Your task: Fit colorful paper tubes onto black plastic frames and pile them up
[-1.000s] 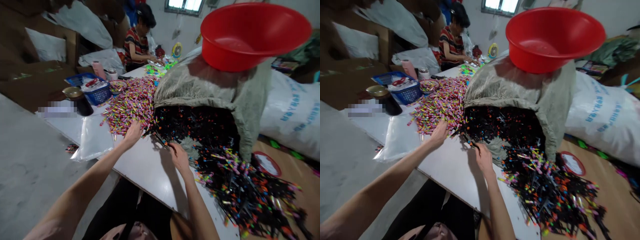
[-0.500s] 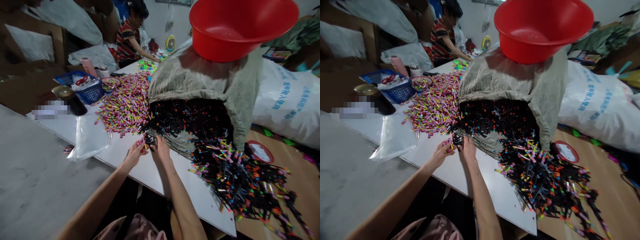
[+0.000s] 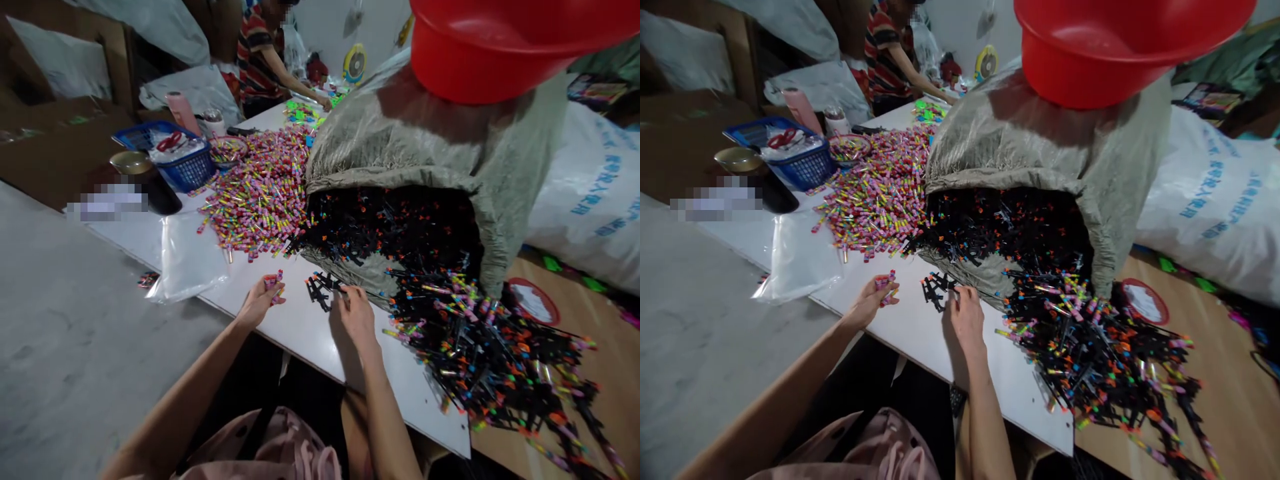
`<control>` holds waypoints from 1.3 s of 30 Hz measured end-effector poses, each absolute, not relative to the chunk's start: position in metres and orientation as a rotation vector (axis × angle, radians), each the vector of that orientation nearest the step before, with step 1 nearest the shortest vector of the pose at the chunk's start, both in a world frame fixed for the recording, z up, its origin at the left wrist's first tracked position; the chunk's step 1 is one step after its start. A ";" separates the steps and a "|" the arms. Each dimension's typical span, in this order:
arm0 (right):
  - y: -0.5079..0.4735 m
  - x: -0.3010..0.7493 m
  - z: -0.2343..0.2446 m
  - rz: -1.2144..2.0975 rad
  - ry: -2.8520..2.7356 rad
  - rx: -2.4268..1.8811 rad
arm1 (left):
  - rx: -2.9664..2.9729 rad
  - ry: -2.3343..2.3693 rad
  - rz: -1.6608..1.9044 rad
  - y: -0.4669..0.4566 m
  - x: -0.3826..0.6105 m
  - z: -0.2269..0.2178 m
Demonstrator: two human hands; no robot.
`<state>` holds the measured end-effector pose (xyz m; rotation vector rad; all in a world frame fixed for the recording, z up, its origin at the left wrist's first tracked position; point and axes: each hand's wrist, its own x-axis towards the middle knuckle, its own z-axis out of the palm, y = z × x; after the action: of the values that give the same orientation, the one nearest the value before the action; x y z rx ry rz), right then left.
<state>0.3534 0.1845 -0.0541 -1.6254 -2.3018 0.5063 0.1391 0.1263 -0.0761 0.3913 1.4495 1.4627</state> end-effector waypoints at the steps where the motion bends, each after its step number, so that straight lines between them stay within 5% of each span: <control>1: 0.182 0.350 -0.054 0.484 -2.300 -1.652 | 0.436 1.491 1.436 0.124 0.136 -0.075; 7: 0.189 0.323 -0.049 0.307 -2.530 -1.793 | 0.487 1.606 1.322 0.115 0.125 -0.065; 14: 0.187 0.343 -0.037 0.183 -2.844 -1.759 | 0.240 1.204 1.409 0.126 0.144 -0.054; 22: 0.147 0.371 -0.033 0.586 -2.799 -1.753 | 0.373 1.255 1.379 0.130 0.162 -0.069; 29: 0.143 0.420 -0.036 1.330 -2.441 -1.510 | 1.012 1.716 1.051 0.135 0.153 -0.077; 36: 0.115 0.452 -0.029 1.275 -2.353 -1.476 | 1.887 2.023 0.728 0.154 0.178 -0.058; 39: 0.103 0.455 -0.015 1.372 -2.305 -1.392 | 2.199 1.731 0.670 0.153 0.202 -0.048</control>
<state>0.4552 0.1031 -0.0155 -1.3923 -2.3048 1.3717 0.2016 0.1528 -0.0476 2.1994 1.7312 0.6699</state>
